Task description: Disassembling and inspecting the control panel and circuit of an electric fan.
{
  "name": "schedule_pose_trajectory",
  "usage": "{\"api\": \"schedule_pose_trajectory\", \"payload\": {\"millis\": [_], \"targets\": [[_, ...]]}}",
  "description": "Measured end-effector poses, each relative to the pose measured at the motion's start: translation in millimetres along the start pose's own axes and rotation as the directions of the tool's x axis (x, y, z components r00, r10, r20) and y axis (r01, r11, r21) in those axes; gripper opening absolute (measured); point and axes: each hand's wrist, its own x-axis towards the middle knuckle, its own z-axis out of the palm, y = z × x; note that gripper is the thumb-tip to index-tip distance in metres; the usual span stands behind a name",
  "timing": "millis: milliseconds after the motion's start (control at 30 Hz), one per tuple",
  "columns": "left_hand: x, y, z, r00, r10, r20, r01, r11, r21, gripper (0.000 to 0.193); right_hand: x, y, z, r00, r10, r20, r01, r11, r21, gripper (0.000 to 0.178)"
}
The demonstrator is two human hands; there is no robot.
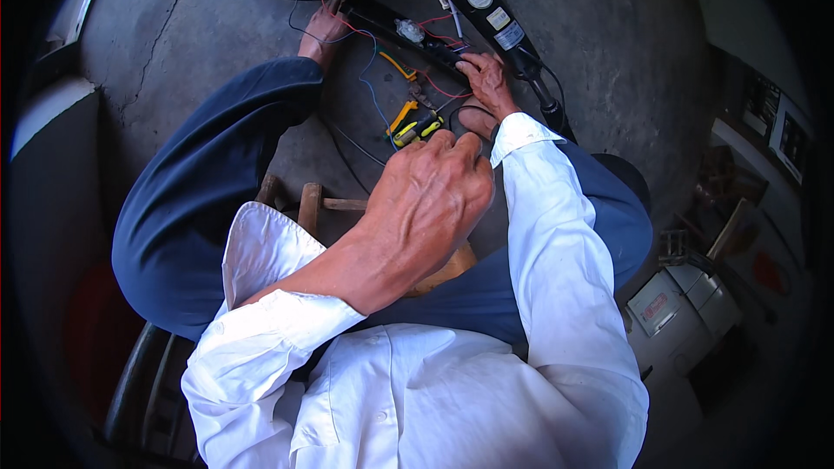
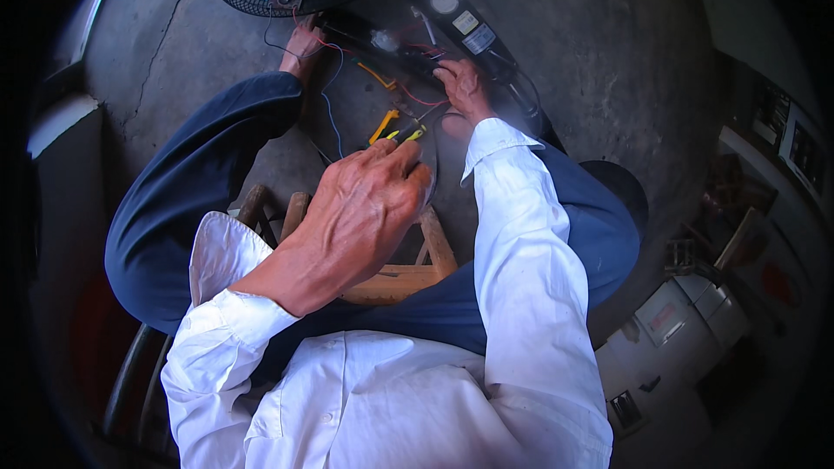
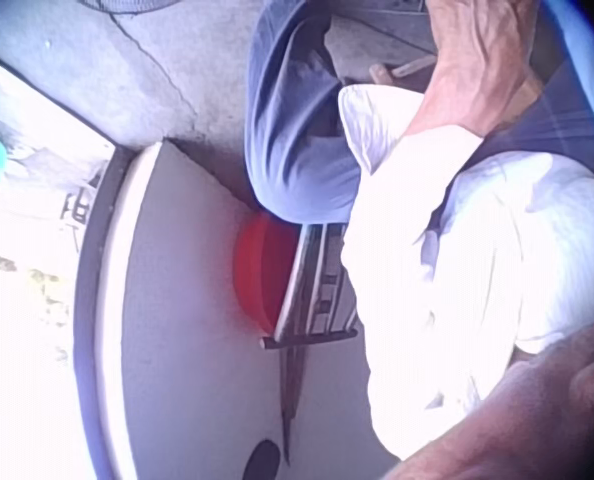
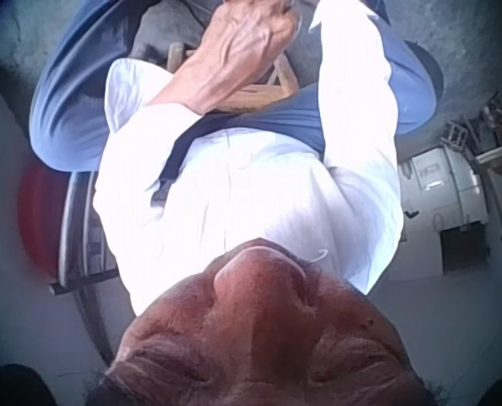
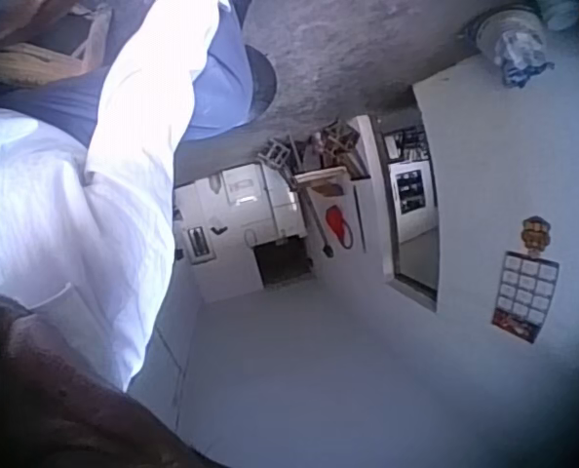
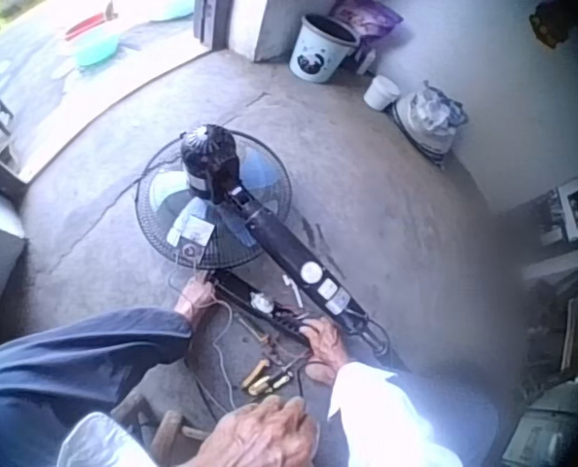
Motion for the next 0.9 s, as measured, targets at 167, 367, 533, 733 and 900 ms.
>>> {"api": "schedule_pose_trajectory", "payload": {"millis": [167,367,533,733,900], "targets": [[-0.5,-0.5,-0.3,1.0,0.003,-0.003,-0.003,1.0,0.007,0.019,0.7,0.4,4.1,0.998,0.064,0.026,-0.065,0.997,0.042,0.031],[-1.0,-0.5,-0.3,1.0,0.006,0.002,-0.006,1.0,0.023,0.019,0.1,4.8,9.3,0.998,0.063,0.017,-0.064,0.993,0.1,0.032],[-0.2,0.2,-1.1,1.0,0.002,0.008,-0.002,1.0,0.003,0.019,-0.9,9.2,17.8,0.992,0.125,-0.003,-0.124,0.988,0.093,0.032],[-0.4,0.4,0.2,1.0,0.003,0.019,-0.003,1.0,0.006,0.018,-3.2,5.3,24.6,0.984,0.178,-0.025,-0.177,0.984,0.011,0.03],[-0.5,0.0,1.3,0.999,0.003,0.043,-0.003,1.0,0.007,0.018,-8.3,-8.3,23.7,0.983,0.178,-0.048,-0.178,0.984,0.004,0.029]]}}
